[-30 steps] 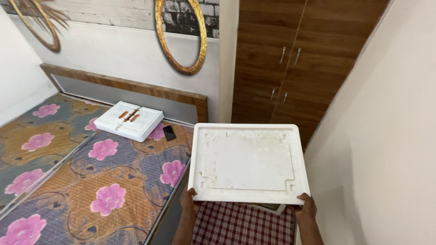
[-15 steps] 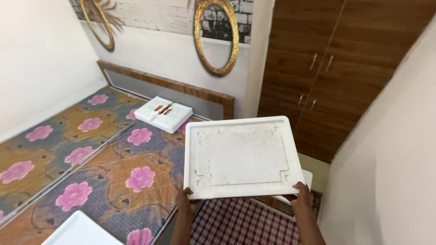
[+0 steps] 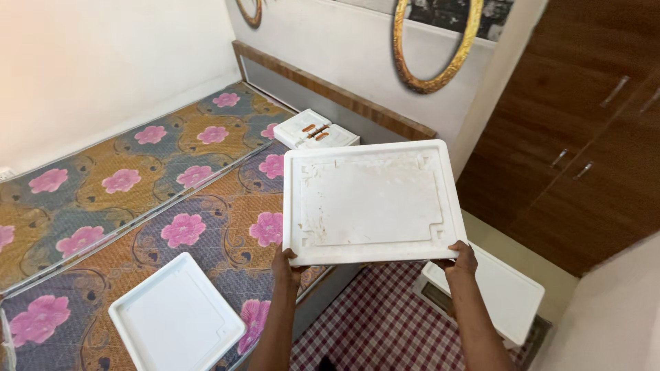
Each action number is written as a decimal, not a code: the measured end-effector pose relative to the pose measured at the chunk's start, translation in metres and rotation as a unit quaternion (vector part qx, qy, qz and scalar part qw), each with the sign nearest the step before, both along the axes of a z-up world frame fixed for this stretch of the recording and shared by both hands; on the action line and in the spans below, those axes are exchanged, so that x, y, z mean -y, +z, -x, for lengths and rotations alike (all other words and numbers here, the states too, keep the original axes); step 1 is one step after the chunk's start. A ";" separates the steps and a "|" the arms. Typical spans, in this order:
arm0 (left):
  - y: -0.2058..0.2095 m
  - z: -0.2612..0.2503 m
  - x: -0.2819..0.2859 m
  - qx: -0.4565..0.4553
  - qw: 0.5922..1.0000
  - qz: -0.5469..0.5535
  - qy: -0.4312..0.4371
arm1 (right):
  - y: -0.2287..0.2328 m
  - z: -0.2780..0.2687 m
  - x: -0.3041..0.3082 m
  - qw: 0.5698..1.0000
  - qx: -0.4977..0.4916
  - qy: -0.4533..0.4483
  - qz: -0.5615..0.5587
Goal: The person assembles a white plastic storage box by hand. They place the lid on the bed, insert the main body, attach a frame, fold side panels, and close the latches. The person then moves the assembled box to the floor and repeats the process with a second box.
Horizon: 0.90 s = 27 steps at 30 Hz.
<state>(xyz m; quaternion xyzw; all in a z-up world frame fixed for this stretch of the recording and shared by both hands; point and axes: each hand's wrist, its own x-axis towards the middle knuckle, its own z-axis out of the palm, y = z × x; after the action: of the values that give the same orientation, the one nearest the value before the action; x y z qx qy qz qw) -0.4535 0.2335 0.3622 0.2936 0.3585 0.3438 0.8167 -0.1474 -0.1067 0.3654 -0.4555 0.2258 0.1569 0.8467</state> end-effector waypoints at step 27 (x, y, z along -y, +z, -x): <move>-0.086 0.027 -0.207 -0.112 0.968 0.096 0.201 | -0.050 -0.038 -0.327 0.971 -0.059 0.231 0.001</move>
<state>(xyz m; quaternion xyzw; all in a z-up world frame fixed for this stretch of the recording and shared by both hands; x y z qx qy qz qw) -0.4802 0.4409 0.2764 0.1725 0.5308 0.4299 0.7097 -0.1095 0.2204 0.3154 -0.4858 0.1641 0.3746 0.7725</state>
